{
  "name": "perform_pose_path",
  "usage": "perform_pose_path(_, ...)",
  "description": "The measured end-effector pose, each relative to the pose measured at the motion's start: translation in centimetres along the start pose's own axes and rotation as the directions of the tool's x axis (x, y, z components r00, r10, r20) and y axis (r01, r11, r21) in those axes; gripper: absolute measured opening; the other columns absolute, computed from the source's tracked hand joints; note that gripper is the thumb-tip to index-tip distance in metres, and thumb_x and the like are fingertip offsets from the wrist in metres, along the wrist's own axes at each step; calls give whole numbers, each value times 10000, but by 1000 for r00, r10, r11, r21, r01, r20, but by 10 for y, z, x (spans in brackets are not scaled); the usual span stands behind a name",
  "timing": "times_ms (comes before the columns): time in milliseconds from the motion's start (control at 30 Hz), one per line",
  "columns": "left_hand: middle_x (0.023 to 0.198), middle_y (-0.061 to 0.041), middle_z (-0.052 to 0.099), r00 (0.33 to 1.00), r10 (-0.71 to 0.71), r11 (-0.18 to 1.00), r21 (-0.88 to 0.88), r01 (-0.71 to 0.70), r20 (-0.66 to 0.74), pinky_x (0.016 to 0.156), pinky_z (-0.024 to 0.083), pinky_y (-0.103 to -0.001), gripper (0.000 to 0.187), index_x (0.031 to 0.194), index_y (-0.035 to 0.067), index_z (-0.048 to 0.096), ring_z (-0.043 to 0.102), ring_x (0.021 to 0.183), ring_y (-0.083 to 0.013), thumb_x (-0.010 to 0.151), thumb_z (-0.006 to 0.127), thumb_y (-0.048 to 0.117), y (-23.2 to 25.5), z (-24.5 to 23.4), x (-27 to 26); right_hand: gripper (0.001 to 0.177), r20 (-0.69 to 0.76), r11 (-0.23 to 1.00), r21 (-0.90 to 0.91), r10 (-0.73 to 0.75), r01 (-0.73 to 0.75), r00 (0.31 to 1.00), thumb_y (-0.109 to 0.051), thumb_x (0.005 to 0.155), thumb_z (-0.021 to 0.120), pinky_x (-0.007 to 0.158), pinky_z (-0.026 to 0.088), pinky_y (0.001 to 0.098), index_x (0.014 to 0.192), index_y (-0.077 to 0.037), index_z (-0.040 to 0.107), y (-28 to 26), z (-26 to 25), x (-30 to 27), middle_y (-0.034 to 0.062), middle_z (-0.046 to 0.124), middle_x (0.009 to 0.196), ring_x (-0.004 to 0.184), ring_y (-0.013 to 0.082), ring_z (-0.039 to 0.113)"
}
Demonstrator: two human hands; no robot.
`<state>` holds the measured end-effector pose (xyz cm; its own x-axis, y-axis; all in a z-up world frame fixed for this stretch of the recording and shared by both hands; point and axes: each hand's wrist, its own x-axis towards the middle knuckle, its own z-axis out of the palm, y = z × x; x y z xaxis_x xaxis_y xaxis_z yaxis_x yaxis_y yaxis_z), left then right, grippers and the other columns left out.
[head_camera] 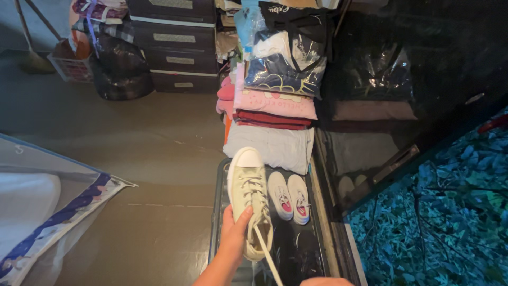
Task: The person unlaces a pair of white canvas sneakers and a black sneaker, then relaces each shoe with its original laces. The shoes are handled one at a time on a suitcase surface, with laces threaded through eyelets and tied.
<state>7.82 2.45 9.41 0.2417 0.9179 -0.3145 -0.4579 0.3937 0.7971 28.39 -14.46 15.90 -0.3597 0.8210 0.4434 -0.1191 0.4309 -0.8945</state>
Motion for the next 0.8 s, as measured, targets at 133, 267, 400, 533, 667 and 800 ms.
perform_pose_path(133,1129,-148,664,985,-34,994,-99,51,168,823,580,-387,554,1342,71,463,684,960,-224,884,654,317,4,6,-6,240,-241,950,-86,274,-301,931,-111,786,751,683,551,323,1025,-95,733,-22,-9,33,76,704,861,772,219,685)
perform_pose_path(267,1140,-152,665,965,-55,985,-145,95,258,844,569,-407,552,1344,84,433,685,978,-242,876,632,299,6,18,-19,274,-305,534,-820,-106,-205,946,-155,785,798,722,554,309,1050,-129,733,-22,5,81,64,666,902,839,212,687)
perform_pose_path(400,1208,-137,638,951,-21,991,-120,61,309,937,534,-380,564,1372,64,432,647,1084,-203,904,640,300,10,19,-27,247,-240,311,-921,20,-234,971,-163,762,779,704,523,383,1005,-144,736,-16,23,101,88,591,930,835,286,655)
perform_pose_path(533,1209,-135,641,967,-3,993,-116,33,255,933,539,-396,580,1367,84,428,648,1078,-221,869,651,282,10,12,-22,200,-208,567,-777,178,-273,962,-172,799,762,823,514,371,970,-90,698,-20,14,90,99,536,1046,944,273,629)
perform_pose_path(667,1211,-139,642,966,34,995,-104,-8,257,948,529,-378,559,1362,53,446,640,1090,-207,895,651,283,1,8,-20,290,-72,858,-464,213,-222,974,-240,797,766,1048,377,394,945,-45,611,-19,-7,73,130,444,1142,1128,267,507)
perform_pose_path(800,1169,-158,645,976,-5,987,-158,41,220,915,547,-396,516,1329,50,464,650,1036,-227,914,630,306,-8,12,-14,380,-58,968,140,216,-206,975,-405,839,757,970,286,358,915,-63,609,-6,-13,52,139,373,1179,1004,229,385)
